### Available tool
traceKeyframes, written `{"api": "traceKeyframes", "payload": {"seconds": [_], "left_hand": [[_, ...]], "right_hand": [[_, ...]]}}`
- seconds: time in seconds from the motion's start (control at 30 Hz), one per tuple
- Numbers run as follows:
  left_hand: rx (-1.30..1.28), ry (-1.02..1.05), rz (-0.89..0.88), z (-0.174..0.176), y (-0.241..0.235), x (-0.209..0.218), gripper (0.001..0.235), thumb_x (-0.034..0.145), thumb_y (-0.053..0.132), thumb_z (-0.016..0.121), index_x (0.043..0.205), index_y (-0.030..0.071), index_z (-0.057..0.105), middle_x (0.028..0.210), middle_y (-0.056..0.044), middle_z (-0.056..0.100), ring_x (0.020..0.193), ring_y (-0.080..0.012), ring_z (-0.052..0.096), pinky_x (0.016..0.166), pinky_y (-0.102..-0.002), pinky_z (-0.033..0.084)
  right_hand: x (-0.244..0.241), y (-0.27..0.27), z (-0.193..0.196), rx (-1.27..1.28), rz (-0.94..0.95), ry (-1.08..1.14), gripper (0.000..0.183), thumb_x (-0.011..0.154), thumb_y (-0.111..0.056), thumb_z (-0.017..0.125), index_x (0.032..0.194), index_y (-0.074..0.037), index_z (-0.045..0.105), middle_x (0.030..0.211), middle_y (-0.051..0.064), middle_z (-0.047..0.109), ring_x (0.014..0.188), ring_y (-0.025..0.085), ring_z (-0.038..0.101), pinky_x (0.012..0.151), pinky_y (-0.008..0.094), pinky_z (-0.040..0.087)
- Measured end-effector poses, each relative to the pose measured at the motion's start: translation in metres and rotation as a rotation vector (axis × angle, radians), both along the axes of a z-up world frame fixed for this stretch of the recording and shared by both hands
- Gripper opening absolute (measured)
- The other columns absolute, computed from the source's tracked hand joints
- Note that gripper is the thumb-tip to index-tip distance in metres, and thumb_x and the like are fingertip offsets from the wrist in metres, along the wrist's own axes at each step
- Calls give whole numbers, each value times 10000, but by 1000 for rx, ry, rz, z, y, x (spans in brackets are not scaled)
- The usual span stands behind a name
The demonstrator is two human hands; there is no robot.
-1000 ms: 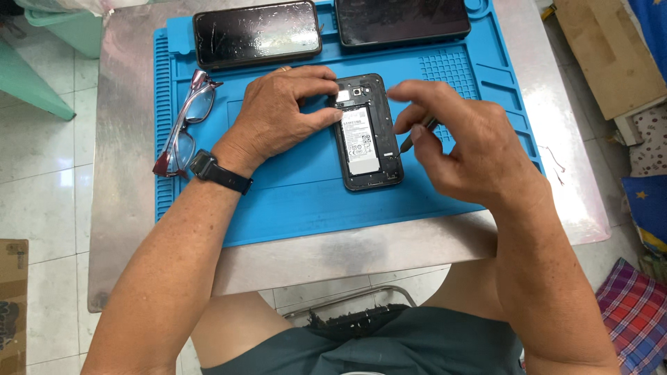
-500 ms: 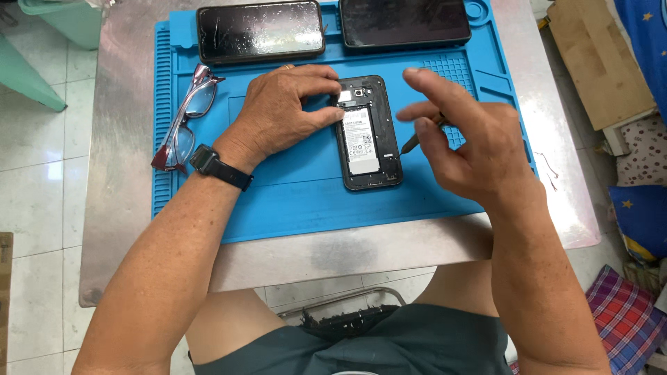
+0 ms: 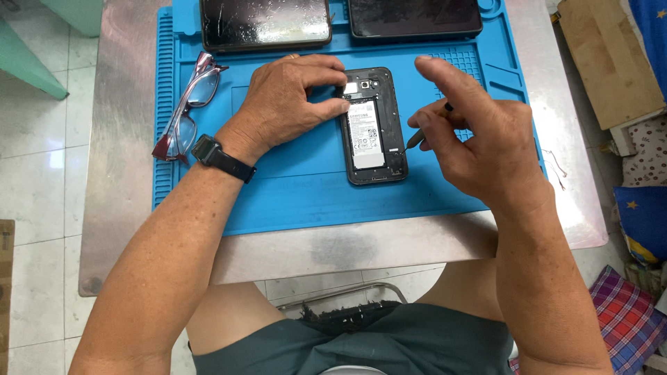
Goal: The person uses a small metal tool to pry and scrape along the edges of a smartphone's internal frame. They work on the device placed on a blue mat, occasionally lifting the tool and repositioning their hands to access different sides of the phone's chassis.
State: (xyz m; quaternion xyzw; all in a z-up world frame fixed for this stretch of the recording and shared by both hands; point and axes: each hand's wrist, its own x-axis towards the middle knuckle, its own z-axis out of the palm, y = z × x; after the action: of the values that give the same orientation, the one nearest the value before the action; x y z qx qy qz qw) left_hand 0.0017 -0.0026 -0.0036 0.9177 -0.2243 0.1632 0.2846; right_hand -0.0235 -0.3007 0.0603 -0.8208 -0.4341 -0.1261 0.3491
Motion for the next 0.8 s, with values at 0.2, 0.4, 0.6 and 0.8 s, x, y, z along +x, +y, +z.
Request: {"api": "traceKeyframes", "payload": {"seconds": [0.2,0.4,0.6,0.8], "left_hand": [[1,15,12,1,0,0,273,926,358,807,1138,187,814,1307,5,763,1177,-208,706,926,-424,507],[10,-3,1,1,0,0,276,932,351,801,1141,170,812,1304,-1,762,1178,-215,707,914,-429,500],[-6,-17,11,-8,2,6,292,905,362,806,1130,178,826,1305,9,765,1197,-188,708,956,-418,490],[-17,-51,-31,-4,2,2,263,941,337,792,1125,150,817,1276,5,764,1106,-207,720,885,-420,509]], "right_hand": [[3,-1,-5,1,-14,-73,491,1068,129,732,1510,26,544,1109,226,785,911,306,814,736,361,660],[9,-8,-21,13,1,-219,377,1131,51,741,1483,16,611,936,82,794,877,265,808,742,383,578],[-11,-3,-2,456,109,-6,209,1197,-36,482,1375,57,425,842,283,643,748,401,782,598,380,590],[-8,12,-9,228,242,5,183,1092,129,563,1275,114,566,969,267,760,811,329,827,710,367,676]]}}
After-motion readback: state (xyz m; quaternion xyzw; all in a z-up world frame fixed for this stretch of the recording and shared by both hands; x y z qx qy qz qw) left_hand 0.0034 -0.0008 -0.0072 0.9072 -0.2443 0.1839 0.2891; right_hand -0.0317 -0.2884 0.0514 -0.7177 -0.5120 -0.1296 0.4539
